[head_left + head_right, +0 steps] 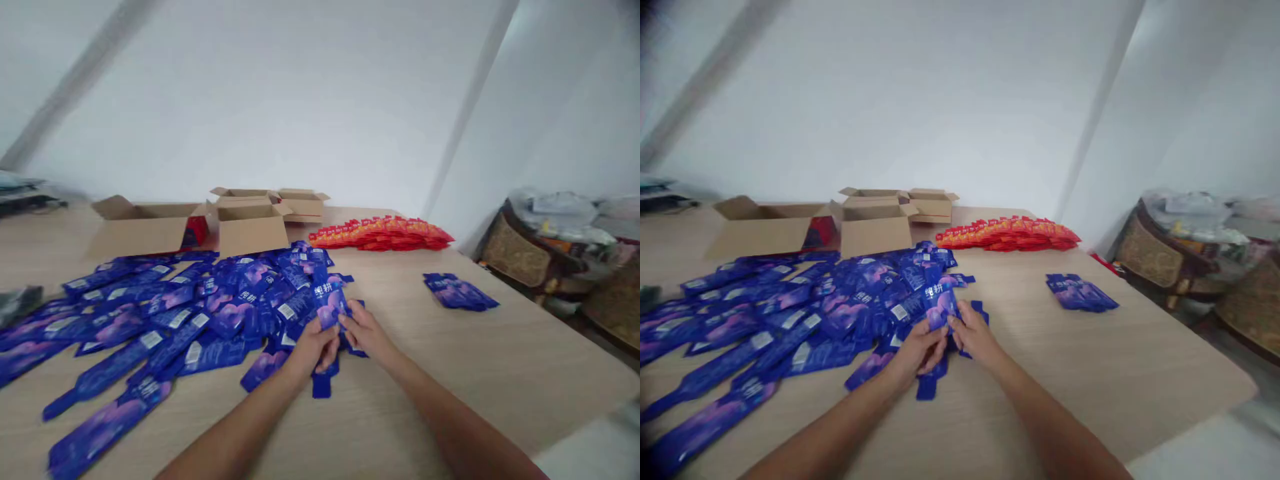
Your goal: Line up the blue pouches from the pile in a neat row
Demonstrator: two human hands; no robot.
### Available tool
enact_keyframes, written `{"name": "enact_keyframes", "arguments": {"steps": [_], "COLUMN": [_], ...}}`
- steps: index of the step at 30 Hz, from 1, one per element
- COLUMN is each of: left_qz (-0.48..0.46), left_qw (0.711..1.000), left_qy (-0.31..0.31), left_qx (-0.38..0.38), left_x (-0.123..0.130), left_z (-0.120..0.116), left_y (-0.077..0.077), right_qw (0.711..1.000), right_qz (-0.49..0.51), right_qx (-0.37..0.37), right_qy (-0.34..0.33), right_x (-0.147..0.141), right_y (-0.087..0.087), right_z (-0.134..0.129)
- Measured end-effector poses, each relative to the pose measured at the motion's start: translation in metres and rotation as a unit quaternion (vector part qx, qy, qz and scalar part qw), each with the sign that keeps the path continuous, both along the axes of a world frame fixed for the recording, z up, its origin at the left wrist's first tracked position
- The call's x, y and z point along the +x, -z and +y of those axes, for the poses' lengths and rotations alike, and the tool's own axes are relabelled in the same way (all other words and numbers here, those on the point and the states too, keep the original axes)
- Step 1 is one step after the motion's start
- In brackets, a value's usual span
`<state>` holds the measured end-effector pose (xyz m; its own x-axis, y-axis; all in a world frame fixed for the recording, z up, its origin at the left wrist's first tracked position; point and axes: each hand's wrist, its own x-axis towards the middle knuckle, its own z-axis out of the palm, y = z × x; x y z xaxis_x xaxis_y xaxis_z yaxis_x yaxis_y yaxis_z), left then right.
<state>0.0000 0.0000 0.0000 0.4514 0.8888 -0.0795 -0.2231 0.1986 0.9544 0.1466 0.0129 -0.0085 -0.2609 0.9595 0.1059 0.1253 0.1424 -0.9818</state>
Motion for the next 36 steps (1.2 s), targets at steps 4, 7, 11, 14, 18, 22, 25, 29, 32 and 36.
{"name": "enact_keyframes", "arguments": {"steps": [4,7,11,14,18,22,25,29,32,36], "left_qz": [0.013,0.078,0.138,0.148,0.109,0.095,0.130,0.130,0.119,0.110], "left_qw": [0.998,0.986,0.970,0.968,0.980,0.992,0.987,0.983,0.985,0.985], "left_qy": [0.054,0.145,0.202,0.204,0.164,0.080,0.096,0.124,0.128,0.130], "left_qx": [-0.026,-0.030,-0.014,-0.007,-0.001,0.014,0.026,0.024,0.010,0.002], "left_x": [0.000,0.004,0.009,0.008,0.008,0.008,0.010,0.013,0.014,0.015], "left_z": [0.000,-0.005,-0.011,-0.011,-0.010,-0.009,-0.012,-0.014,-0.011,-0.008], "left_y": [0.006,0.008,0.006,0.006,0.008,0.006,0.005,0.010,0.017,0.021], "right_qw": [0.996,0.990,0.975,0.970,0.959,0.976,0.985,0.935,0.871,0.837], "right_qz": [0.015,0.080,0.153,0.161,0.183,0.123,0.054,-0.192,-0.357,-0.417], "right_qx": [0.068,0.042,0.032,0.018,-0.035,-0.063,-0.002,0.086,0.097,0.112], "right_qy": [0.055,0.112,0.157,0.179,0.213,0.167,0.166,0.285,0.323,0.337], "right_x": [0.004,0.006,0.008,0.012,0.016,0.013,0.025,0.084,0.137,0.160], "right_y": [-0.012,-0.018,-0.020,-0.018,-0.016,-0.013,-0.009,-0.009,-0.012,-0.003], "right_z": [0.004,0.002,-0.001,0.002,0.007,0.002,0.003,0.020,0.031,0.024]}}
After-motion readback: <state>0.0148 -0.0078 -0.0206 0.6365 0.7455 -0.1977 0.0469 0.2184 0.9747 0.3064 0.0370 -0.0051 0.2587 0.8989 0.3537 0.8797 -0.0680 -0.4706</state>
